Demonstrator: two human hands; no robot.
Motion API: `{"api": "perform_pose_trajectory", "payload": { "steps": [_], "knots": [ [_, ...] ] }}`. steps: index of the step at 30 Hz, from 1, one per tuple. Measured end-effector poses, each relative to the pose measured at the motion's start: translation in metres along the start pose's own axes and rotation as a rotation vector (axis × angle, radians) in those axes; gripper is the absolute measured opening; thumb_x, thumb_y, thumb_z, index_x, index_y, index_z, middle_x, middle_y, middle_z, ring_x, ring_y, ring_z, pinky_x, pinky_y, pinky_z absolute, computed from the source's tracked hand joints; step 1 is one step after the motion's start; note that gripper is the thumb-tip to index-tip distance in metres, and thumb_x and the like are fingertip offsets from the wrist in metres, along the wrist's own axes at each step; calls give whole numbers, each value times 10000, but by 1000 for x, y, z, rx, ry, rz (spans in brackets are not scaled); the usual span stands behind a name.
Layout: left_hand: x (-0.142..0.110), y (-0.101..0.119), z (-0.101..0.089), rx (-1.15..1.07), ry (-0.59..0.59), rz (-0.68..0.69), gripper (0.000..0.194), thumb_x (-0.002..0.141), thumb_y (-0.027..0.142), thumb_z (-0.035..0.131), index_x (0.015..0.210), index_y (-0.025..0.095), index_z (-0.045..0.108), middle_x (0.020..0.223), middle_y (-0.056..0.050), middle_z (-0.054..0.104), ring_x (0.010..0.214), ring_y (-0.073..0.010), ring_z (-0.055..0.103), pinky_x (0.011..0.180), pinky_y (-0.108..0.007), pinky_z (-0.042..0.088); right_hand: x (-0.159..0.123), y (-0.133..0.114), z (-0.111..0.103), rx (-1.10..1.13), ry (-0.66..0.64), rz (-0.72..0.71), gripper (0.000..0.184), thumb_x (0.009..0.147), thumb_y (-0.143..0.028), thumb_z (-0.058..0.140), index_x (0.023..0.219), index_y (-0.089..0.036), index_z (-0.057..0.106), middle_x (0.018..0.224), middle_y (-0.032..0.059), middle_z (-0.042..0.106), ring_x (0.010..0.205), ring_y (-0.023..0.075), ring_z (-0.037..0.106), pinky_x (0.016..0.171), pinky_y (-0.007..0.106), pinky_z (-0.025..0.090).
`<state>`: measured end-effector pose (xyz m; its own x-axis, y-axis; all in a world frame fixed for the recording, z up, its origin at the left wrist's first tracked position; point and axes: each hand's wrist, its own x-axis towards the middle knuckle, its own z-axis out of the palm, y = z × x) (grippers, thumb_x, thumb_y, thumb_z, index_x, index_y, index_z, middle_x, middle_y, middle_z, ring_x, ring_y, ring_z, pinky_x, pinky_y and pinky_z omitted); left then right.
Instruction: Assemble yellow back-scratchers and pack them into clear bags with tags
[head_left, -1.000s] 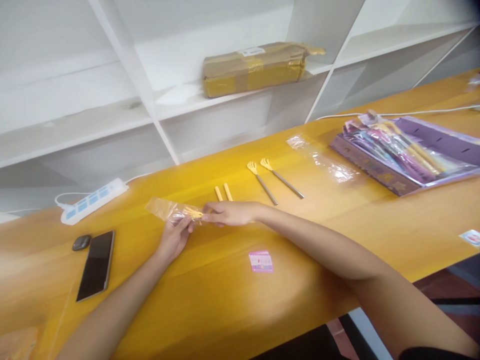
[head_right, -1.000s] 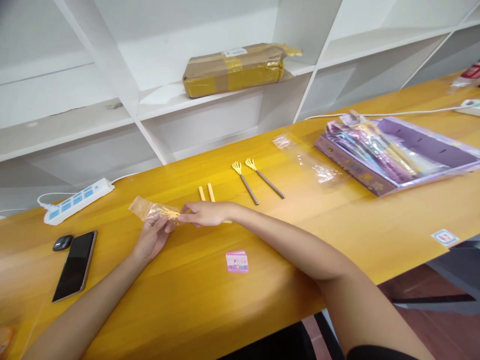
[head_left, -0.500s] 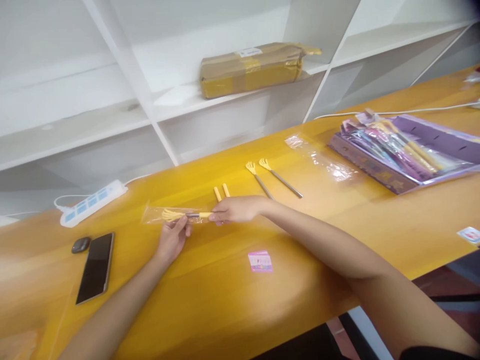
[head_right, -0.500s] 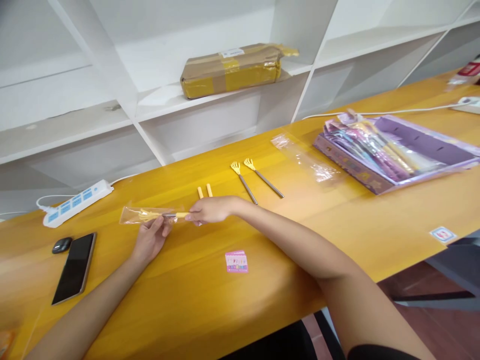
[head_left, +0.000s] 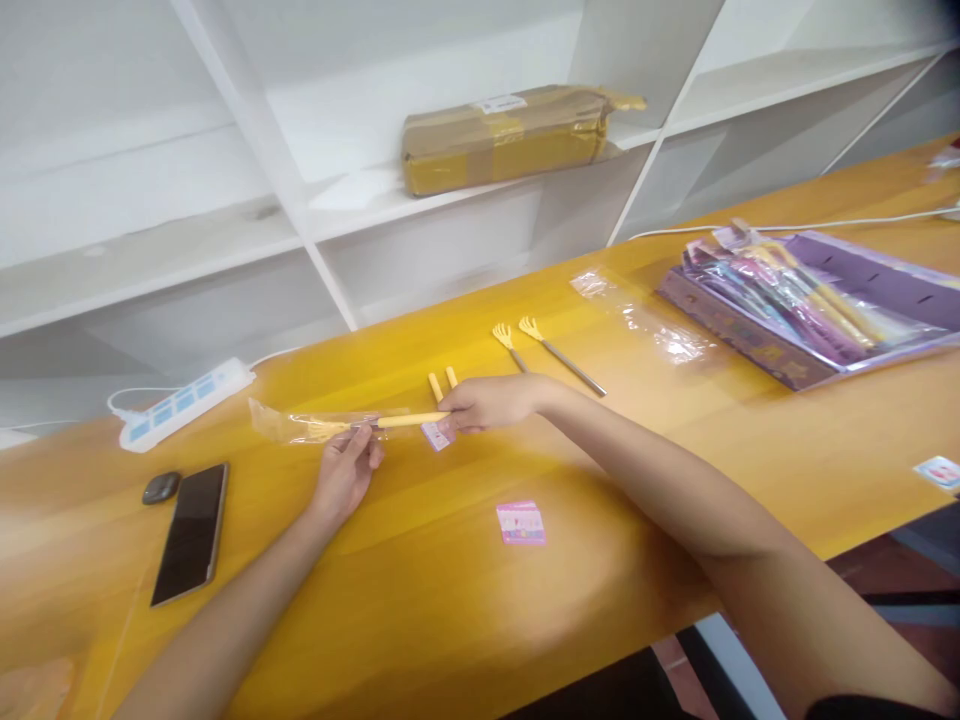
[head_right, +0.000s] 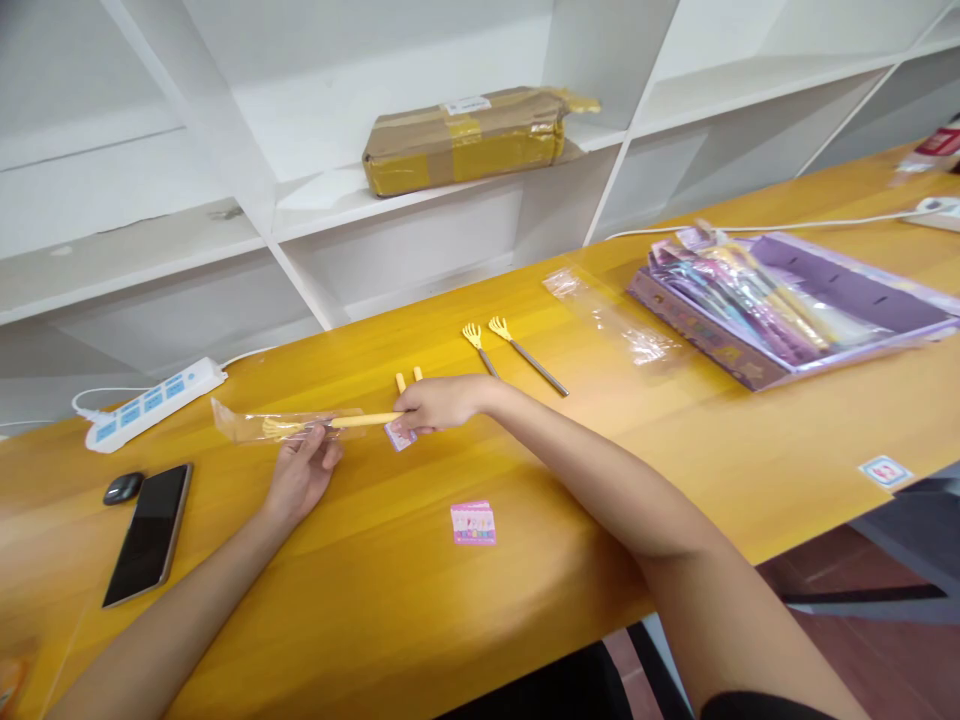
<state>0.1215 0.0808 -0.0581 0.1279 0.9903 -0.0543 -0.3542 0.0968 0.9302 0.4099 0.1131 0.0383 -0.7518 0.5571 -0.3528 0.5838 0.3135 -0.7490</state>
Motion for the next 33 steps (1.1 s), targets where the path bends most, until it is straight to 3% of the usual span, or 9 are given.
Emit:
{"api": "perform_pose_trajectory", "payload": {
  "steps": [3,9,11,14,17,24,30,33],
  "knots": [
    [0,0,0,45,-26,2,258,838,427,858,911,185,808,634,12,653,492,-71,465,557,-245,398,3,0,1,-20,9,-29,309,1020,-338,529,867,-131,700,646,-6,582,615,110,506,637,249,353],
    [-8,-3,-1,268,-65,-34,410,826,469,854,608,170,678,519,12,577,549,-117,518,622,-275,422,17,-6,19,41,63,-52,388,1058,-405,527,947,-125,772,609,-10,592,639,114,572,669,232,386],
    [-10,-5,-2,350,-91,-39,359,832,454,852,669,168,707,563,9,609,572,-127,544,637,-281,434,22,-8,26,44,103,-94,448,1055,-482,537,920,-130,780,596,-13,581,592,104,540,640,235,366],
    [-11,-6,-3,342,-163,9,251,849,414,842,920,187,761,761,3,701,578,-120,564,625,-282,445,27,-8,34,-2,154,-148,507,1030,-560,570,837,-135,768,607,-15,577,546,87,475,612,241,330],
    [-10,-4,-2,286,-236,44,252,905,420,788,1042,212,747,848,3,709,594,-114,586,645,-279,456,30,-7,38,-33,169,-175,485,1034,-529,581,808,-135,751,649,-12,601,552,78,457,619,242,320],
    [-9,1,6,213,-265,66,332,929,506,741,963,178,785,975,-62,713,605,-109,557,608,-276,434,28,-9,36,16,95,-174,306,1026,-406,612,888,-143,686,740,-20,627,626,88,538,612,217,359],
    [-7,2,8,125,-304,24,700,894,817,540,950,162,781,987,-115,721,623,-153,559,591,-306,444,27,-8,35,88,50,-195,222,1010,-347,620,950,-155,714,764,-24,636,643,93,570,624,212,394],
    [-8,4,10,150,-317,15,656,931,765,545,903,153,780,902,-95,703,621,-154,558,614,-307,456,30,-5,37,57,76,-222,220,984,-366,675,976,-160,751,765,-29,650,646,90,546,621,212,372]
  ]
}}
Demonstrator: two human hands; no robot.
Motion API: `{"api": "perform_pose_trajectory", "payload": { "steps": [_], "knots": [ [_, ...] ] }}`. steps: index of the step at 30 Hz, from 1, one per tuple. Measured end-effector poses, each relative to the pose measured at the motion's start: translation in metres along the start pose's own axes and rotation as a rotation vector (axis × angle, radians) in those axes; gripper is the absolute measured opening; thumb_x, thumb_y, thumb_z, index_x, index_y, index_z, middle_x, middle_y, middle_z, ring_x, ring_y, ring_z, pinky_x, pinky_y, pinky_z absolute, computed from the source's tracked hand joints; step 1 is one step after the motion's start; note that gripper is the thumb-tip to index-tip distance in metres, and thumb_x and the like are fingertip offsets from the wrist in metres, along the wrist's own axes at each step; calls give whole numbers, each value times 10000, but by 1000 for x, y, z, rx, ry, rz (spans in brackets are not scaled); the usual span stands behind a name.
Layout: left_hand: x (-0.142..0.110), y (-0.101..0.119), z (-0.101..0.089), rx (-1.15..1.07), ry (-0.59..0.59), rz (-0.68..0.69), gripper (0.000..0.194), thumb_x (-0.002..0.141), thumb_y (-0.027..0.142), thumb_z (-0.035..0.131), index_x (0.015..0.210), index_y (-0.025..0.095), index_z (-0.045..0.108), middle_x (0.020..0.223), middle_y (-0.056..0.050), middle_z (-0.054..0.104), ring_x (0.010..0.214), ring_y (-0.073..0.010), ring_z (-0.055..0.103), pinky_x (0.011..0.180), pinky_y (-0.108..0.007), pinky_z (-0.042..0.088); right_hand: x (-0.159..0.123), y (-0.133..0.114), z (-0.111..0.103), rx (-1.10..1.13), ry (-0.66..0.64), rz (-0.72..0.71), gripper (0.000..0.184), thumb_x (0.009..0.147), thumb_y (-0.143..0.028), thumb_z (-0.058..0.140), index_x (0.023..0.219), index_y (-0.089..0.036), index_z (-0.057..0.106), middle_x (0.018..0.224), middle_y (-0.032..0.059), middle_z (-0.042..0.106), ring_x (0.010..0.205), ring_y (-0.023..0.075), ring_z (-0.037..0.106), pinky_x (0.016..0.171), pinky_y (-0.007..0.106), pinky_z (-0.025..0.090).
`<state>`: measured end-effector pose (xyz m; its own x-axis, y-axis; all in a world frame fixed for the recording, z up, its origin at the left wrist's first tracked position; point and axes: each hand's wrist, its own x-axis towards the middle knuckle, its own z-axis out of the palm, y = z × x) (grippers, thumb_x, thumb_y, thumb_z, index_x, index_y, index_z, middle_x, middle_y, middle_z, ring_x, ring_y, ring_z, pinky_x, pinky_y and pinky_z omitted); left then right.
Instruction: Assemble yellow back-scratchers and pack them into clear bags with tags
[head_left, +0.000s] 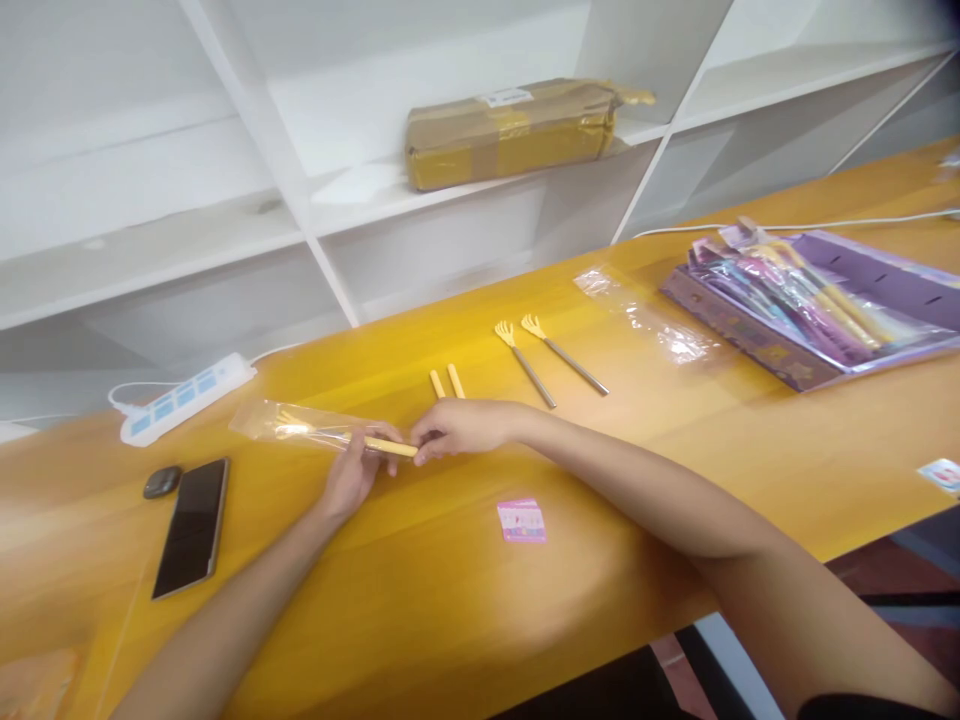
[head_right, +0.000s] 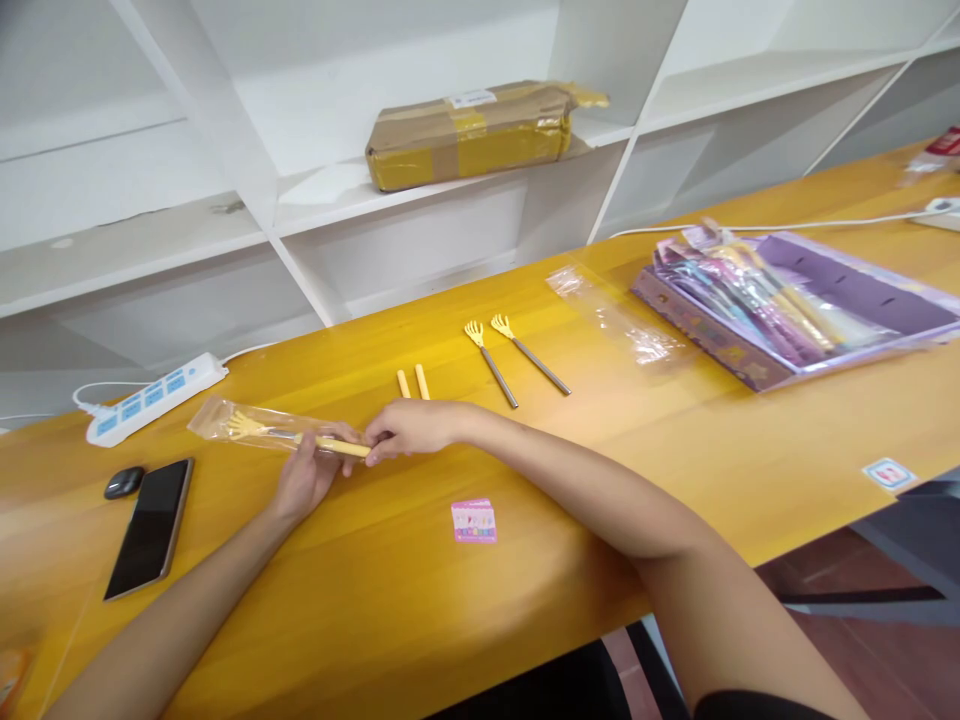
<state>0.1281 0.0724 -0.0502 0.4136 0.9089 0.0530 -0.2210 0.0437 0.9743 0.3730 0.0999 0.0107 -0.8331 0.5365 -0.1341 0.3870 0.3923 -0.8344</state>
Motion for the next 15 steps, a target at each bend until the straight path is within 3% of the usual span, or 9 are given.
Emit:
{"api": "perform_pose_trajectory", "payload": {
  "steps": [6,12,15],
  "knots": [
    [-3,2,1,8,-4,-34,531,943,660,636,875,151,769,859,-70,684,629,-149,585,654,-305,494,9,6,10,-12,123,-101,235,942,-391,763,961,-156,767,913,13,747,774,115,618,697,218,382],
    [-1,-2,-4,-49,7,-62,505,983,609,605,854,146,759,788,-70,664,656,-171,618,598,-288,499,13,-2,21,-157,290,-90,289,909,-420,806,902,-162,678,890,11,679,764,123,569,670,232,324],
    [0,-3,-5,-76,60,-69,476,946,609,665,846,153,760,809,-70,677,682,-177,622,594,-286,521,14,-4,25,-168,351,-92,344,895,-459,815,945,-172,632,910,5,659,756,124,560,673,239,322]
  ]
}}
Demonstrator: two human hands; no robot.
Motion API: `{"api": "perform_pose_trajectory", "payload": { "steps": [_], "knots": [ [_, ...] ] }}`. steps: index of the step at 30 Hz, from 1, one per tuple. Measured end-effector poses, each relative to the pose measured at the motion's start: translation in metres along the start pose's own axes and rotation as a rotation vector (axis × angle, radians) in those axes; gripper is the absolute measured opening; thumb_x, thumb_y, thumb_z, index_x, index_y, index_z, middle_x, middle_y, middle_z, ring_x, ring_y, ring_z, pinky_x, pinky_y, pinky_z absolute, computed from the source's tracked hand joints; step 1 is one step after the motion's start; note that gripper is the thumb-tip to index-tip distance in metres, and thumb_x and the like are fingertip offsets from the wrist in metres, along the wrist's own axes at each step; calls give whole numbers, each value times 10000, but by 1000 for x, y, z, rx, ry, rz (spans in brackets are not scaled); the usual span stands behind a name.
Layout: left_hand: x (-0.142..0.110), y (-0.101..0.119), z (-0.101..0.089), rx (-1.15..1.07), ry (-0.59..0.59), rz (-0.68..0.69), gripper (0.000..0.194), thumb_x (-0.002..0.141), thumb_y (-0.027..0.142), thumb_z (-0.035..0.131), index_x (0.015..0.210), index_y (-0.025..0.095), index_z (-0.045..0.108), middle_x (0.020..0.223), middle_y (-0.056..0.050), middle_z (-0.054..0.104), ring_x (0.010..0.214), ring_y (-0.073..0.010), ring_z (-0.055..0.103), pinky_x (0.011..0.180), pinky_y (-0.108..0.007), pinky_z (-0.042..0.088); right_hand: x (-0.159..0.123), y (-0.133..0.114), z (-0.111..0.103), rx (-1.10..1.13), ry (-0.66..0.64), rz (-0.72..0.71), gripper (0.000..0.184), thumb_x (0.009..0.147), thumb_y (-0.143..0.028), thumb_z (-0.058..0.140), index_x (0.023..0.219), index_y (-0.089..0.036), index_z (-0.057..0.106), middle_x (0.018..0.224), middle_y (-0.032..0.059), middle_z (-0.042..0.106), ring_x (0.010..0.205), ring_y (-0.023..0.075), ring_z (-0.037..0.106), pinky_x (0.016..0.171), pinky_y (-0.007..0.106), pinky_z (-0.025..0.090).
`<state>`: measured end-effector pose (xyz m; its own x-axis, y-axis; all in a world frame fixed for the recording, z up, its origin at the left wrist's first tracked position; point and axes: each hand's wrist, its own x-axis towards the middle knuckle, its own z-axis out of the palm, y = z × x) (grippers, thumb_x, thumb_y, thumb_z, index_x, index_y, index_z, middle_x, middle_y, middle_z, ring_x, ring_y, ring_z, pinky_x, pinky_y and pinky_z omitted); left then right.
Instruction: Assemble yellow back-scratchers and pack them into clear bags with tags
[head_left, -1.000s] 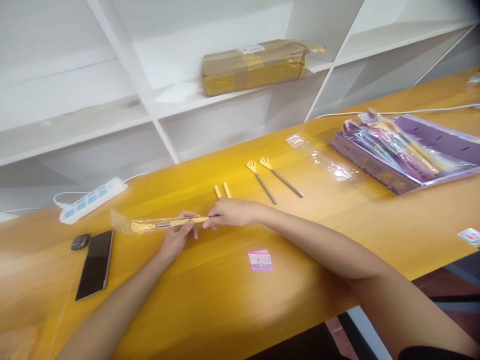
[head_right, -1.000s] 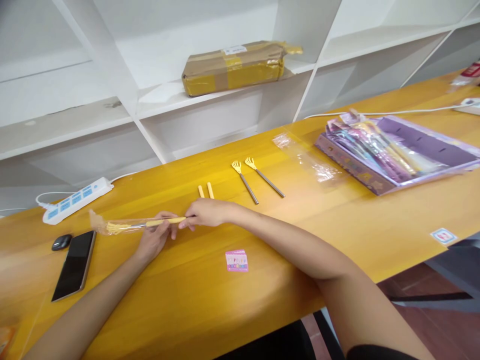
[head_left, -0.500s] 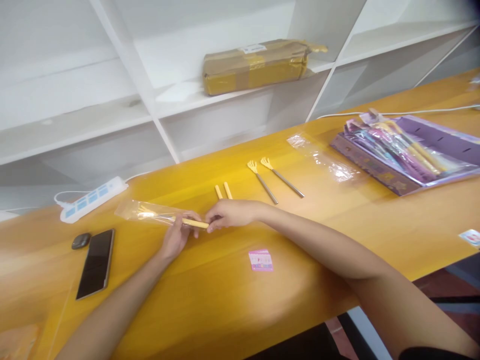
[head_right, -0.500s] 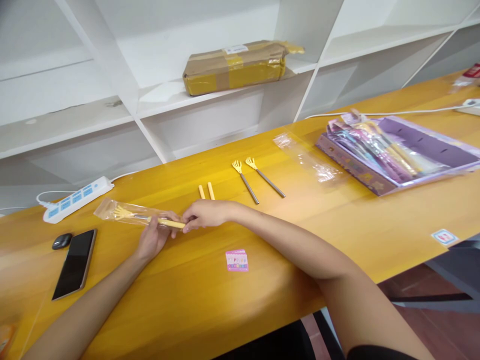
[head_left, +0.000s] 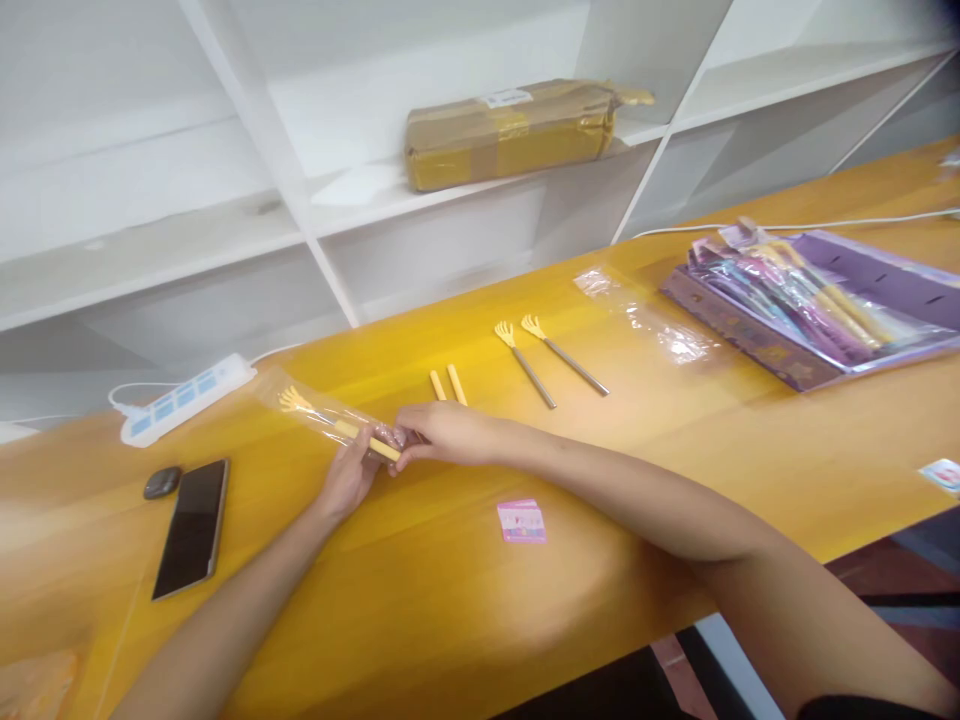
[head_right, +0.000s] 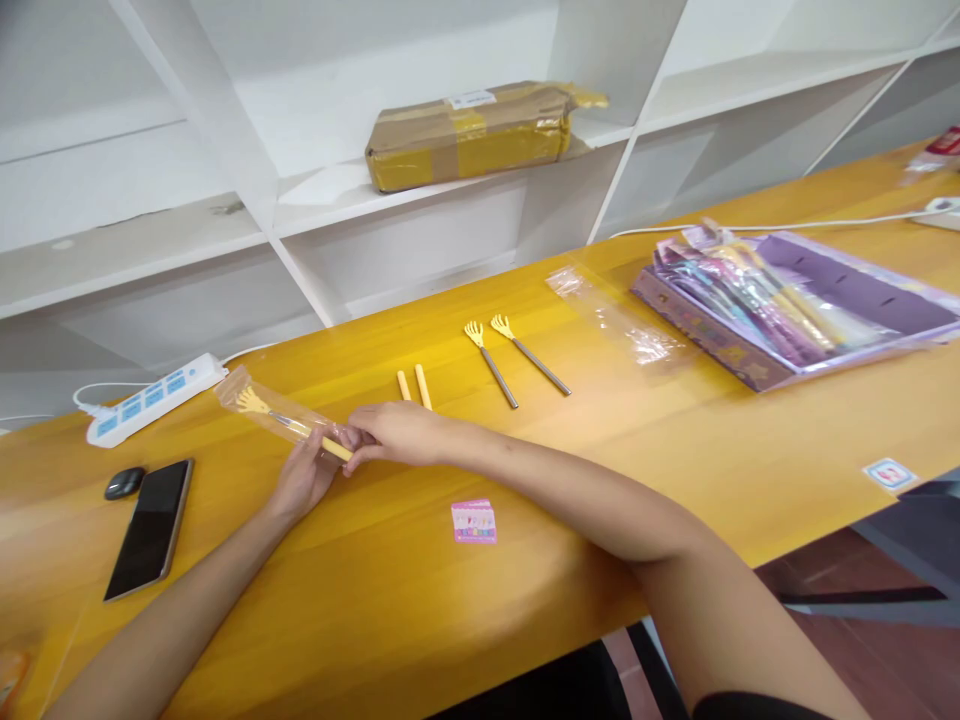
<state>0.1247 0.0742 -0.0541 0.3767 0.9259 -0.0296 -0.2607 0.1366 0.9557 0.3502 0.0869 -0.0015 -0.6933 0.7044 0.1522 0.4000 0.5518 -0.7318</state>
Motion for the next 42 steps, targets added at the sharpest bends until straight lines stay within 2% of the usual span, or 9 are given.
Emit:
{"api": "perform_pose_trajectory", "payload": {
  "steps": [6,12,17,23,25,29,32,36,42],
  "knots": [
    [0,3,3,-4,50,-22,481,887,625,732,792,155,765,828,-77,689,789,-207,646,648,-291,553,-1,2,9,-4,53,-1,444,893,-587,771,1014,-195,604,998,29,676,797,150,586,691,255,356],
    [0,6,3,-12,42,-33,469,865,619,760,798,155,774,828,-77,696,743,-203,638,633,-307,562,-2,4,15,-32,111,13,443,888,-561,788,1027,-199,573,1060,35,667,858,170,611,690,253,364],
    [0,8,2,25,4,-57,512,886,635,730,835,129,786,794,-77,704,682,-183,647,666,-314,573,-1,10,19,50,136,-36,517,868,-489,832,1234,-222,583,1186,60,639,918,178,622,754,271,439],
    [3,0,-3,75,-22,-55,634,837,754,692,922,129,757,889,-105,713,798,-225,691,634,-317,601,4,23,30,184,164,-68,141,901,-137,757,1008,-166,671,1102,57,572,858,129,609,807,261,507],
    [2,-3,-3,99,-13,-25,632,855,756,666,946,135,736,938,-109,711,841,-228,698,639,-312,613,5,26,33,229,177,-31,113,896,-88,724,968,-162,676,1100,52,567,842,114,620,800,252,518],
    [1,-4,-3,103,70,-14,465,912,616,709,1043,172,671,922,-59,709,773,-186,695,614,-281,605,4,28,39,302,153,26,255,836,-173,813,1005,-167,623,1089,36,606,752,91,639,748,240,534],
    [2,-6,-5,85,117,-14,441,875,522,798,1148,225,620,942,-12,710,762,-164,697,630,-267,599,1,29,44,331,127,28,312,817,-245,845,985,-182,590,945,7,659,751,116,653,719,238,524],
    [1,-8,-9,75,136,-33,502,881,609,752,1169,216,629,917,-35,727,785,-195,716,649,-290,594,-2,29,48,376,139,70,402,803,-281,855,1030,-201,533,850,-20,672,726,127,660,668,231,506],
    [-2,-9,-9,160,92,-91,432,927,596,699,1089,197,669,883,-55,752,774,-215,732,676,-307,580,-7,28,55,96,170,19,470,878,-307,785,1171,-187,437,944,30,671,757,149,652,637,248,440]
  ]
}}
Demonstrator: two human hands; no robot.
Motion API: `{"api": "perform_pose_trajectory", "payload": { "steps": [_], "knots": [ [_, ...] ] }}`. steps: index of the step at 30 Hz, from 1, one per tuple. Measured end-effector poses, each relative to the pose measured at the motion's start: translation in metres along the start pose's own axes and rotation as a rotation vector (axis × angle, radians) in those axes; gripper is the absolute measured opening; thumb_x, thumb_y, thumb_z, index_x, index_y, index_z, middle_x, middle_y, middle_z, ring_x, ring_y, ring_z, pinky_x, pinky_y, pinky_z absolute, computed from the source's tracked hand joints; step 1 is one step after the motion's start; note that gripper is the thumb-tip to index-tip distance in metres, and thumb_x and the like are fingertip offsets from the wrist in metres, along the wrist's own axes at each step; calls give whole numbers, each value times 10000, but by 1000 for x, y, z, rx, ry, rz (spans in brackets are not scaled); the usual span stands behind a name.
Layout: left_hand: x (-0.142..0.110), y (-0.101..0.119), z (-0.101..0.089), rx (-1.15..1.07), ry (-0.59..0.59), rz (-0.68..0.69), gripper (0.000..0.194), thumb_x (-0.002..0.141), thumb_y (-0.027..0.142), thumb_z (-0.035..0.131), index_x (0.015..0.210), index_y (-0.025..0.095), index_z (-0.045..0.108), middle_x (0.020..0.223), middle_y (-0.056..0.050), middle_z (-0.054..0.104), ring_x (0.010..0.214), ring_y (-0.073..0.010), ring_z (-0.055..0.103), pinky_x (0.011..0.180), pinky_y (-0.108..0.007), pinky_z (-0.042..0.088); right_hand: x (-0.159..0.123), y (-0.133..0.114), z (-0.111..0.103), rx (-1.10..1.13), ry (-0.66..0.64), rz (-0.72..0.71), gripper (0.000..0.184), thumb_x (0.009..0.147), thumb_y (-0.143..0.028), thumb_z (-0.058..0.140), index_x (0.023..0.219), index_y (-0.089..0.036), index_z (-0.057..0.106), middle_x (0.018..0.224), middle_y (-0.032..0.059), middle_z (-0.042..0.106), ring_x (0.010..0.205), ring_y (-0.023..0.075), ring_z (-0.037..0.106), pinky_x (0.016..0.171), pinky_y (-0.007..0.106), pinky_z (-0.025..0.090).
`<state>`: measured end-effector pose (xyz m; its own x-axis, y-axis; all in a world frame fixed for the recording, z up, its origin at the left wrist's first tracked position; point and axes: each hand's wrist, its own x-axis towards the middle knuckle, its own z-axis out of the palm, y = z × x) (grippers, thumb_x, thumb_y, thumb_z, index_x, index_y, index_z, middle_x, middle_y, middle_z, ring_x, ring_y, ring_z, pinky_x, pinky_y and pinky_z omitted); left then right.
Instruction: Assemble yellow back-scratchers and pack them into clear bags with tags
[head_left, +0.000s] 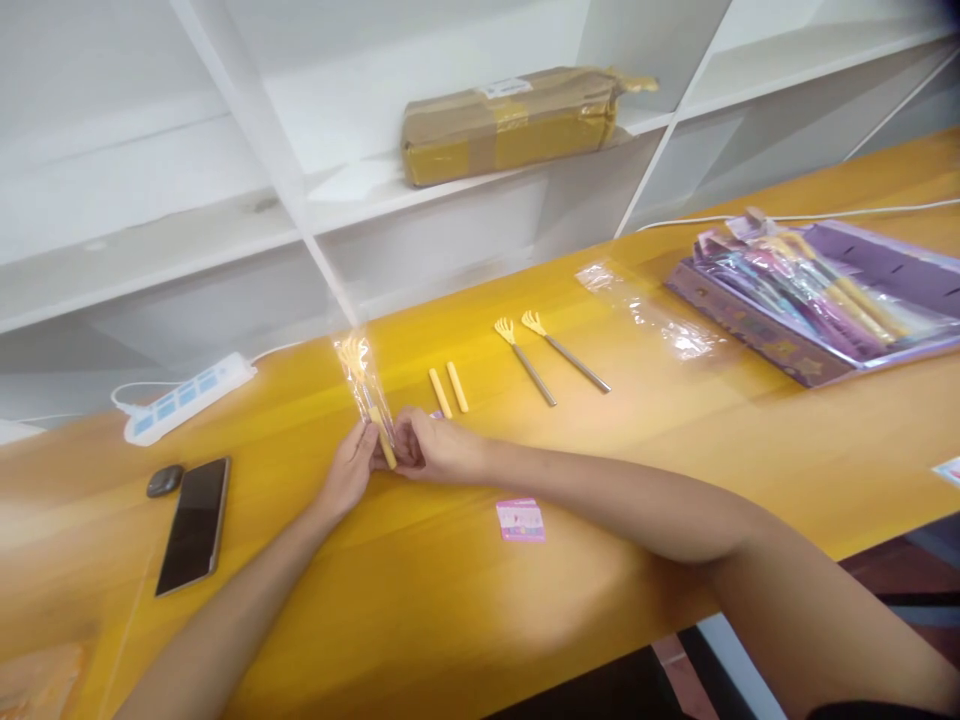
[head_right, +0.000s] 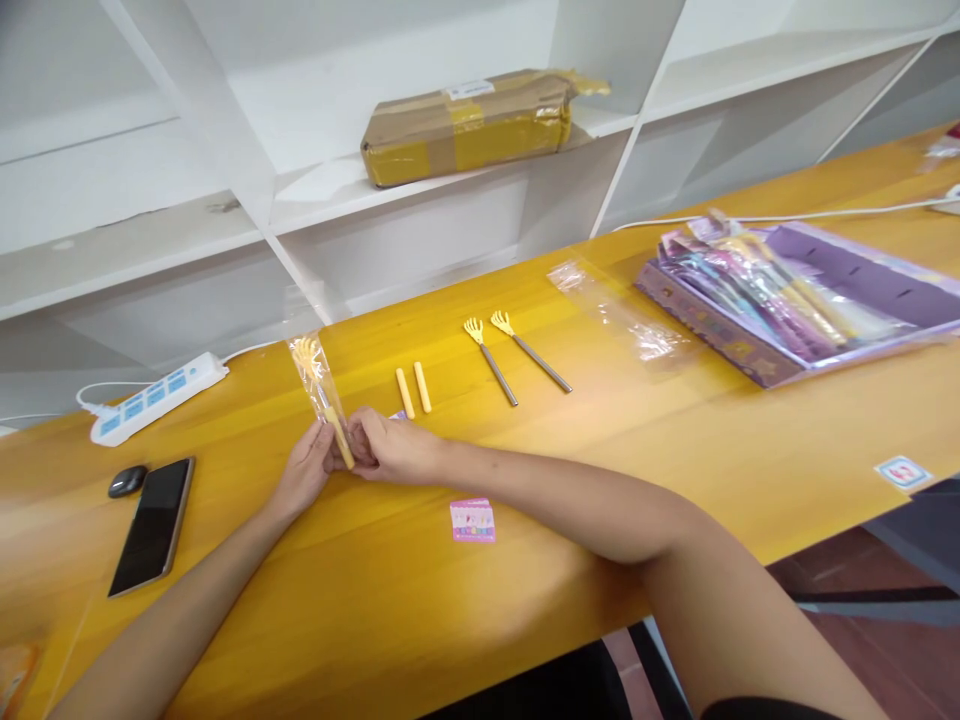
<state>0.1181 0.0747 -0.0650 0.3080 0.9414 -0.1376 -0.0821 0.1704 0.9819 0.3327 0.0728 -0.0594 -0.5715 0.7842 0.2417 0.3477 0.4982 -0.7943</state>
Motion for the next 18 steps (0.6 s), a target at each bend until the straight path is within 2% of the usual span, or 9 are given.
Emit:
{"api": "perform_pose_trajectory", "payload": {
  "steps": [2,5,9,11,15,18],
  "knots": [
    [-1,1,1,44,4,-5,412,924,581,708,1085,204,673,893,-45,756,790,-218,737,709,-317,583,-1,2,3,-131,38,-43,496,905,-337,764,1240,-173,438,1058,79,669,810,167,663,643,261,425],
    [-3,4,3,159,44,55,408,930,569,704,1084,192,692,995,-60,769,939,-245,739,844,-346,582,-3,4,4,-290,71,-93,541,907,-406,775,1292,-188,465,1221,118,629,904,194,680,670,273,434],
    [-5,5,7,231,56,116,437,956,561,670,1176,185,704,1167,-79,761,1115,-276,705,1037,-396,522,-2,5,2,-386,68,-120,696,828,-508,848,1327,-193,479,1242,117,610,983,227,684,758,311,488],
    [-5,5,8,221,36,113,448,966,562,656,1207,187,697,1193,-83,755,1117,-275,705,1036,-398,521,-2,6,2,-406,74,-114,711,825,-548,840,1322,-188,482,1215,112,616,983,232,684,767,324,493],
    [-4,3,5,230,7,96,456,974,569,643,1213,182,690,1179,-90,753,1079,-267,708,944,-367,546,-3,6,2,-447,81,-121,600,905,-532,765,1315,-194,487,1207,107,629,955,217,686,718,306,462],
    [-4,3,4,266,1,110,440,988,557,631,1218,186,684,1177,-80,749,1075,-256,700,926,-350,542,-4,5,3,-485,82,-161,646,884,-548,779,1333,-194,478,1263,114,616,960,216,683,675,293,438]
  ]
}}
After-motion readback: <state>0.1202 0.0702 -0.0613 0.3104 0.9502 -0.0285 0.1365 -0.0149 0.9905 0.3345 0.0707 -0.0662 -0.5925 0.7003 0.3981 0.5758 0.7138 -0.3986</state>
